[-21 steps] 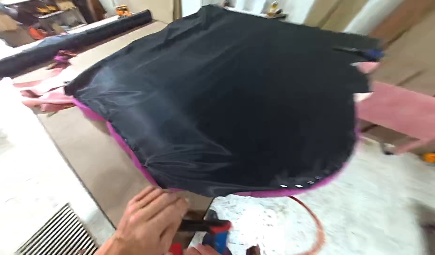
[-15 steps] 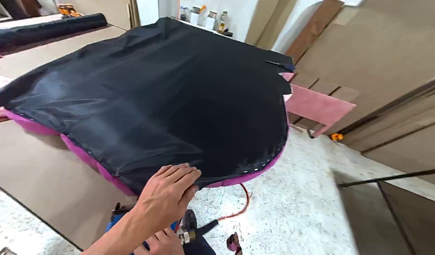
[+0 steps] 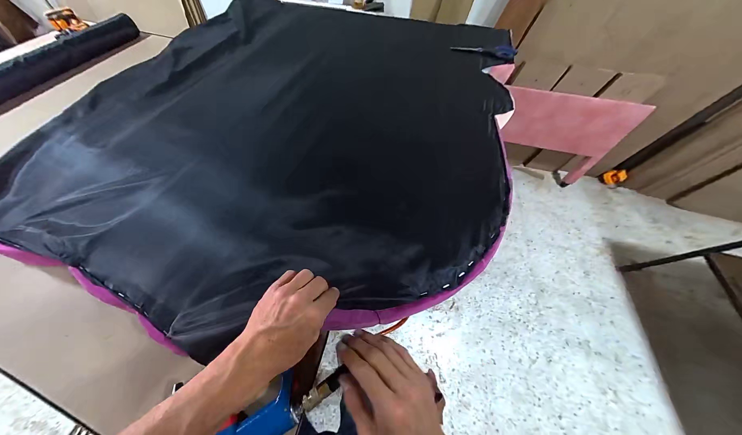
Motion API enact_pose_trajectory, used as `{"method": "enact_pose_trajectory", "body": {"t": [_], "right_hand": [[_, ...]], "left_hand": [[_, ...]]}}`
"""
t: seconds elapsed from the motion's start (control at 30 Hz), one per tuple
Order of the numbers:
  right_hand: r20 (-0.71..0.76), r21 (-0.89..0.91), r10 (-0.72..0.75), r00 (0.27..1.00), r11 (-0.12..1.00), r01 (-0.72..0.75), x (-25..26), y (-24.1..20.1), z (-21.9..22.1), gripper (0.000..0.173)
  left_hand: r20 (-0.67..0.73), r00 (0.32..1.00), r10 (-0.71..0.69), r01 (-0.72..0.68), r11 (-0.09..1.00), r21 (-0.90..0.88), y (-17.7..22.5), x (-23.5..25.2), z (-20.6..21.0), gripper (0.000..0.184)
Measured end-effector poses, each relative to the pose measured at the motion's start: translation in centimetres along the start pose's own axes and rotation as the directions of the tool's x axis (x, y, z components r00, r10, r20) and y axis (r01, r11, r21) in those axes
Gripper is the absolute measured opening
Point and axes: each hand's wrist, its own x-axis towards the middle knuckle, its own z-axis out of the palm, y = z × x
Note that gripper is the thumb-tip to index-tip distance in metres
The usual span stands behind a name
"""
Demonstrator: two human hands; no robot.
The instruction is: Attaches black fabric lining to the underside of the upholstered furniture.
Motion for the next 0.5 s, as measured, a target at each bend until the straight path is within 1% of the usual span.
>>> {"method": "enact_pose_trajectory", "body": {"t": [0.07,0.1,0.13,0.17,0.2,0.27,0.3,0.33,0.4,0.43,0.5], "right_hand": [[-0.002,-0.111,-0.005,1.0,0.994,0.004,1.3,-0.8,2.5,0.041],[0.0,-0.154,0.004,1.0,0.988,-0.004,1.8,-1.0,3.6,0.043],[0.009,-0.186,0.007,1.0,0.983,-0.006,2.0,-1.2,4.2,0.042],[0.032,-0.183,0.01,0.999,0.983,-0.003,1.8,-1.6,4.0,0.04],[0.057,-0.137,0.012,0.998,0.99,-0.004,1.2,-2.1,3.1,0.036],[0.064,0.004,0.048,0.997,0.999,-0.048,-0.7,-2.4,0.5,0.022],[0.028,0.023,0.076,0.997,0.997,-0.077,-1.6,-1.9,-0.5,0.019],[-0.037,0.005,0.097,0.995,0.995,-0.097,-1.9,-0.9,-1.2,0.017],[-0.17,-0.087,0.082,0.982,0.991,-0.098,-1.2,2.1,-1.8,0.016],[-0.192,-0.134,0.055,0.98,0.988,-0.081,-0.1,3.6,-2.1,0.019],[-0.155,-0.211,-0.016,0.988,0.977,-0.017,2.2,6.0,-2.2,0.03]], "left_hand": [[-0.101,0.994,0.044,-0.04,0.998,0.043,0.3,0.1,-0.5,0.022],[-0.141,0.988,0.069,-0.061,0.996,0.06,0.6,0.0,-0.6,0.021],[-0.167,0.981,0.095,-0.083,0.994,0.076,0.9,-0.3,-0.5,0.021],[-0.174,0.978,0.115,-0.101,0.991,0.088,1.1,-0.7,-0.3,0.021],[-0.164,0.977,0.136,-0.122,0.988,0.093,1.2,-1.3,0.0,0.021],[-0.15,0.976,0.158,-0.147,0.986,0.078,1.1,-2.5,1.0,0.02],[-0.159,0.976,0.148,-0.14,0.988,0.059,1.1,-2.9,1.5,0.02],[-0.176,0.976,0.13,-0.127,0.991,0.032,1.0,-3.2,1.8,0.019],[-0.227,0.971,0.074,-0.084,0.996,-0.037,0.8,-3.4,1.9,0.018],[-0.252,0.967,0.046,-0.065,0.995,-0.069,0.7,-3.3,1.8,0.017],[-0.275,0.961,-0.012,-0.022,0.992,-0.121,0.6,-3.0,1.6,0.016]]}}
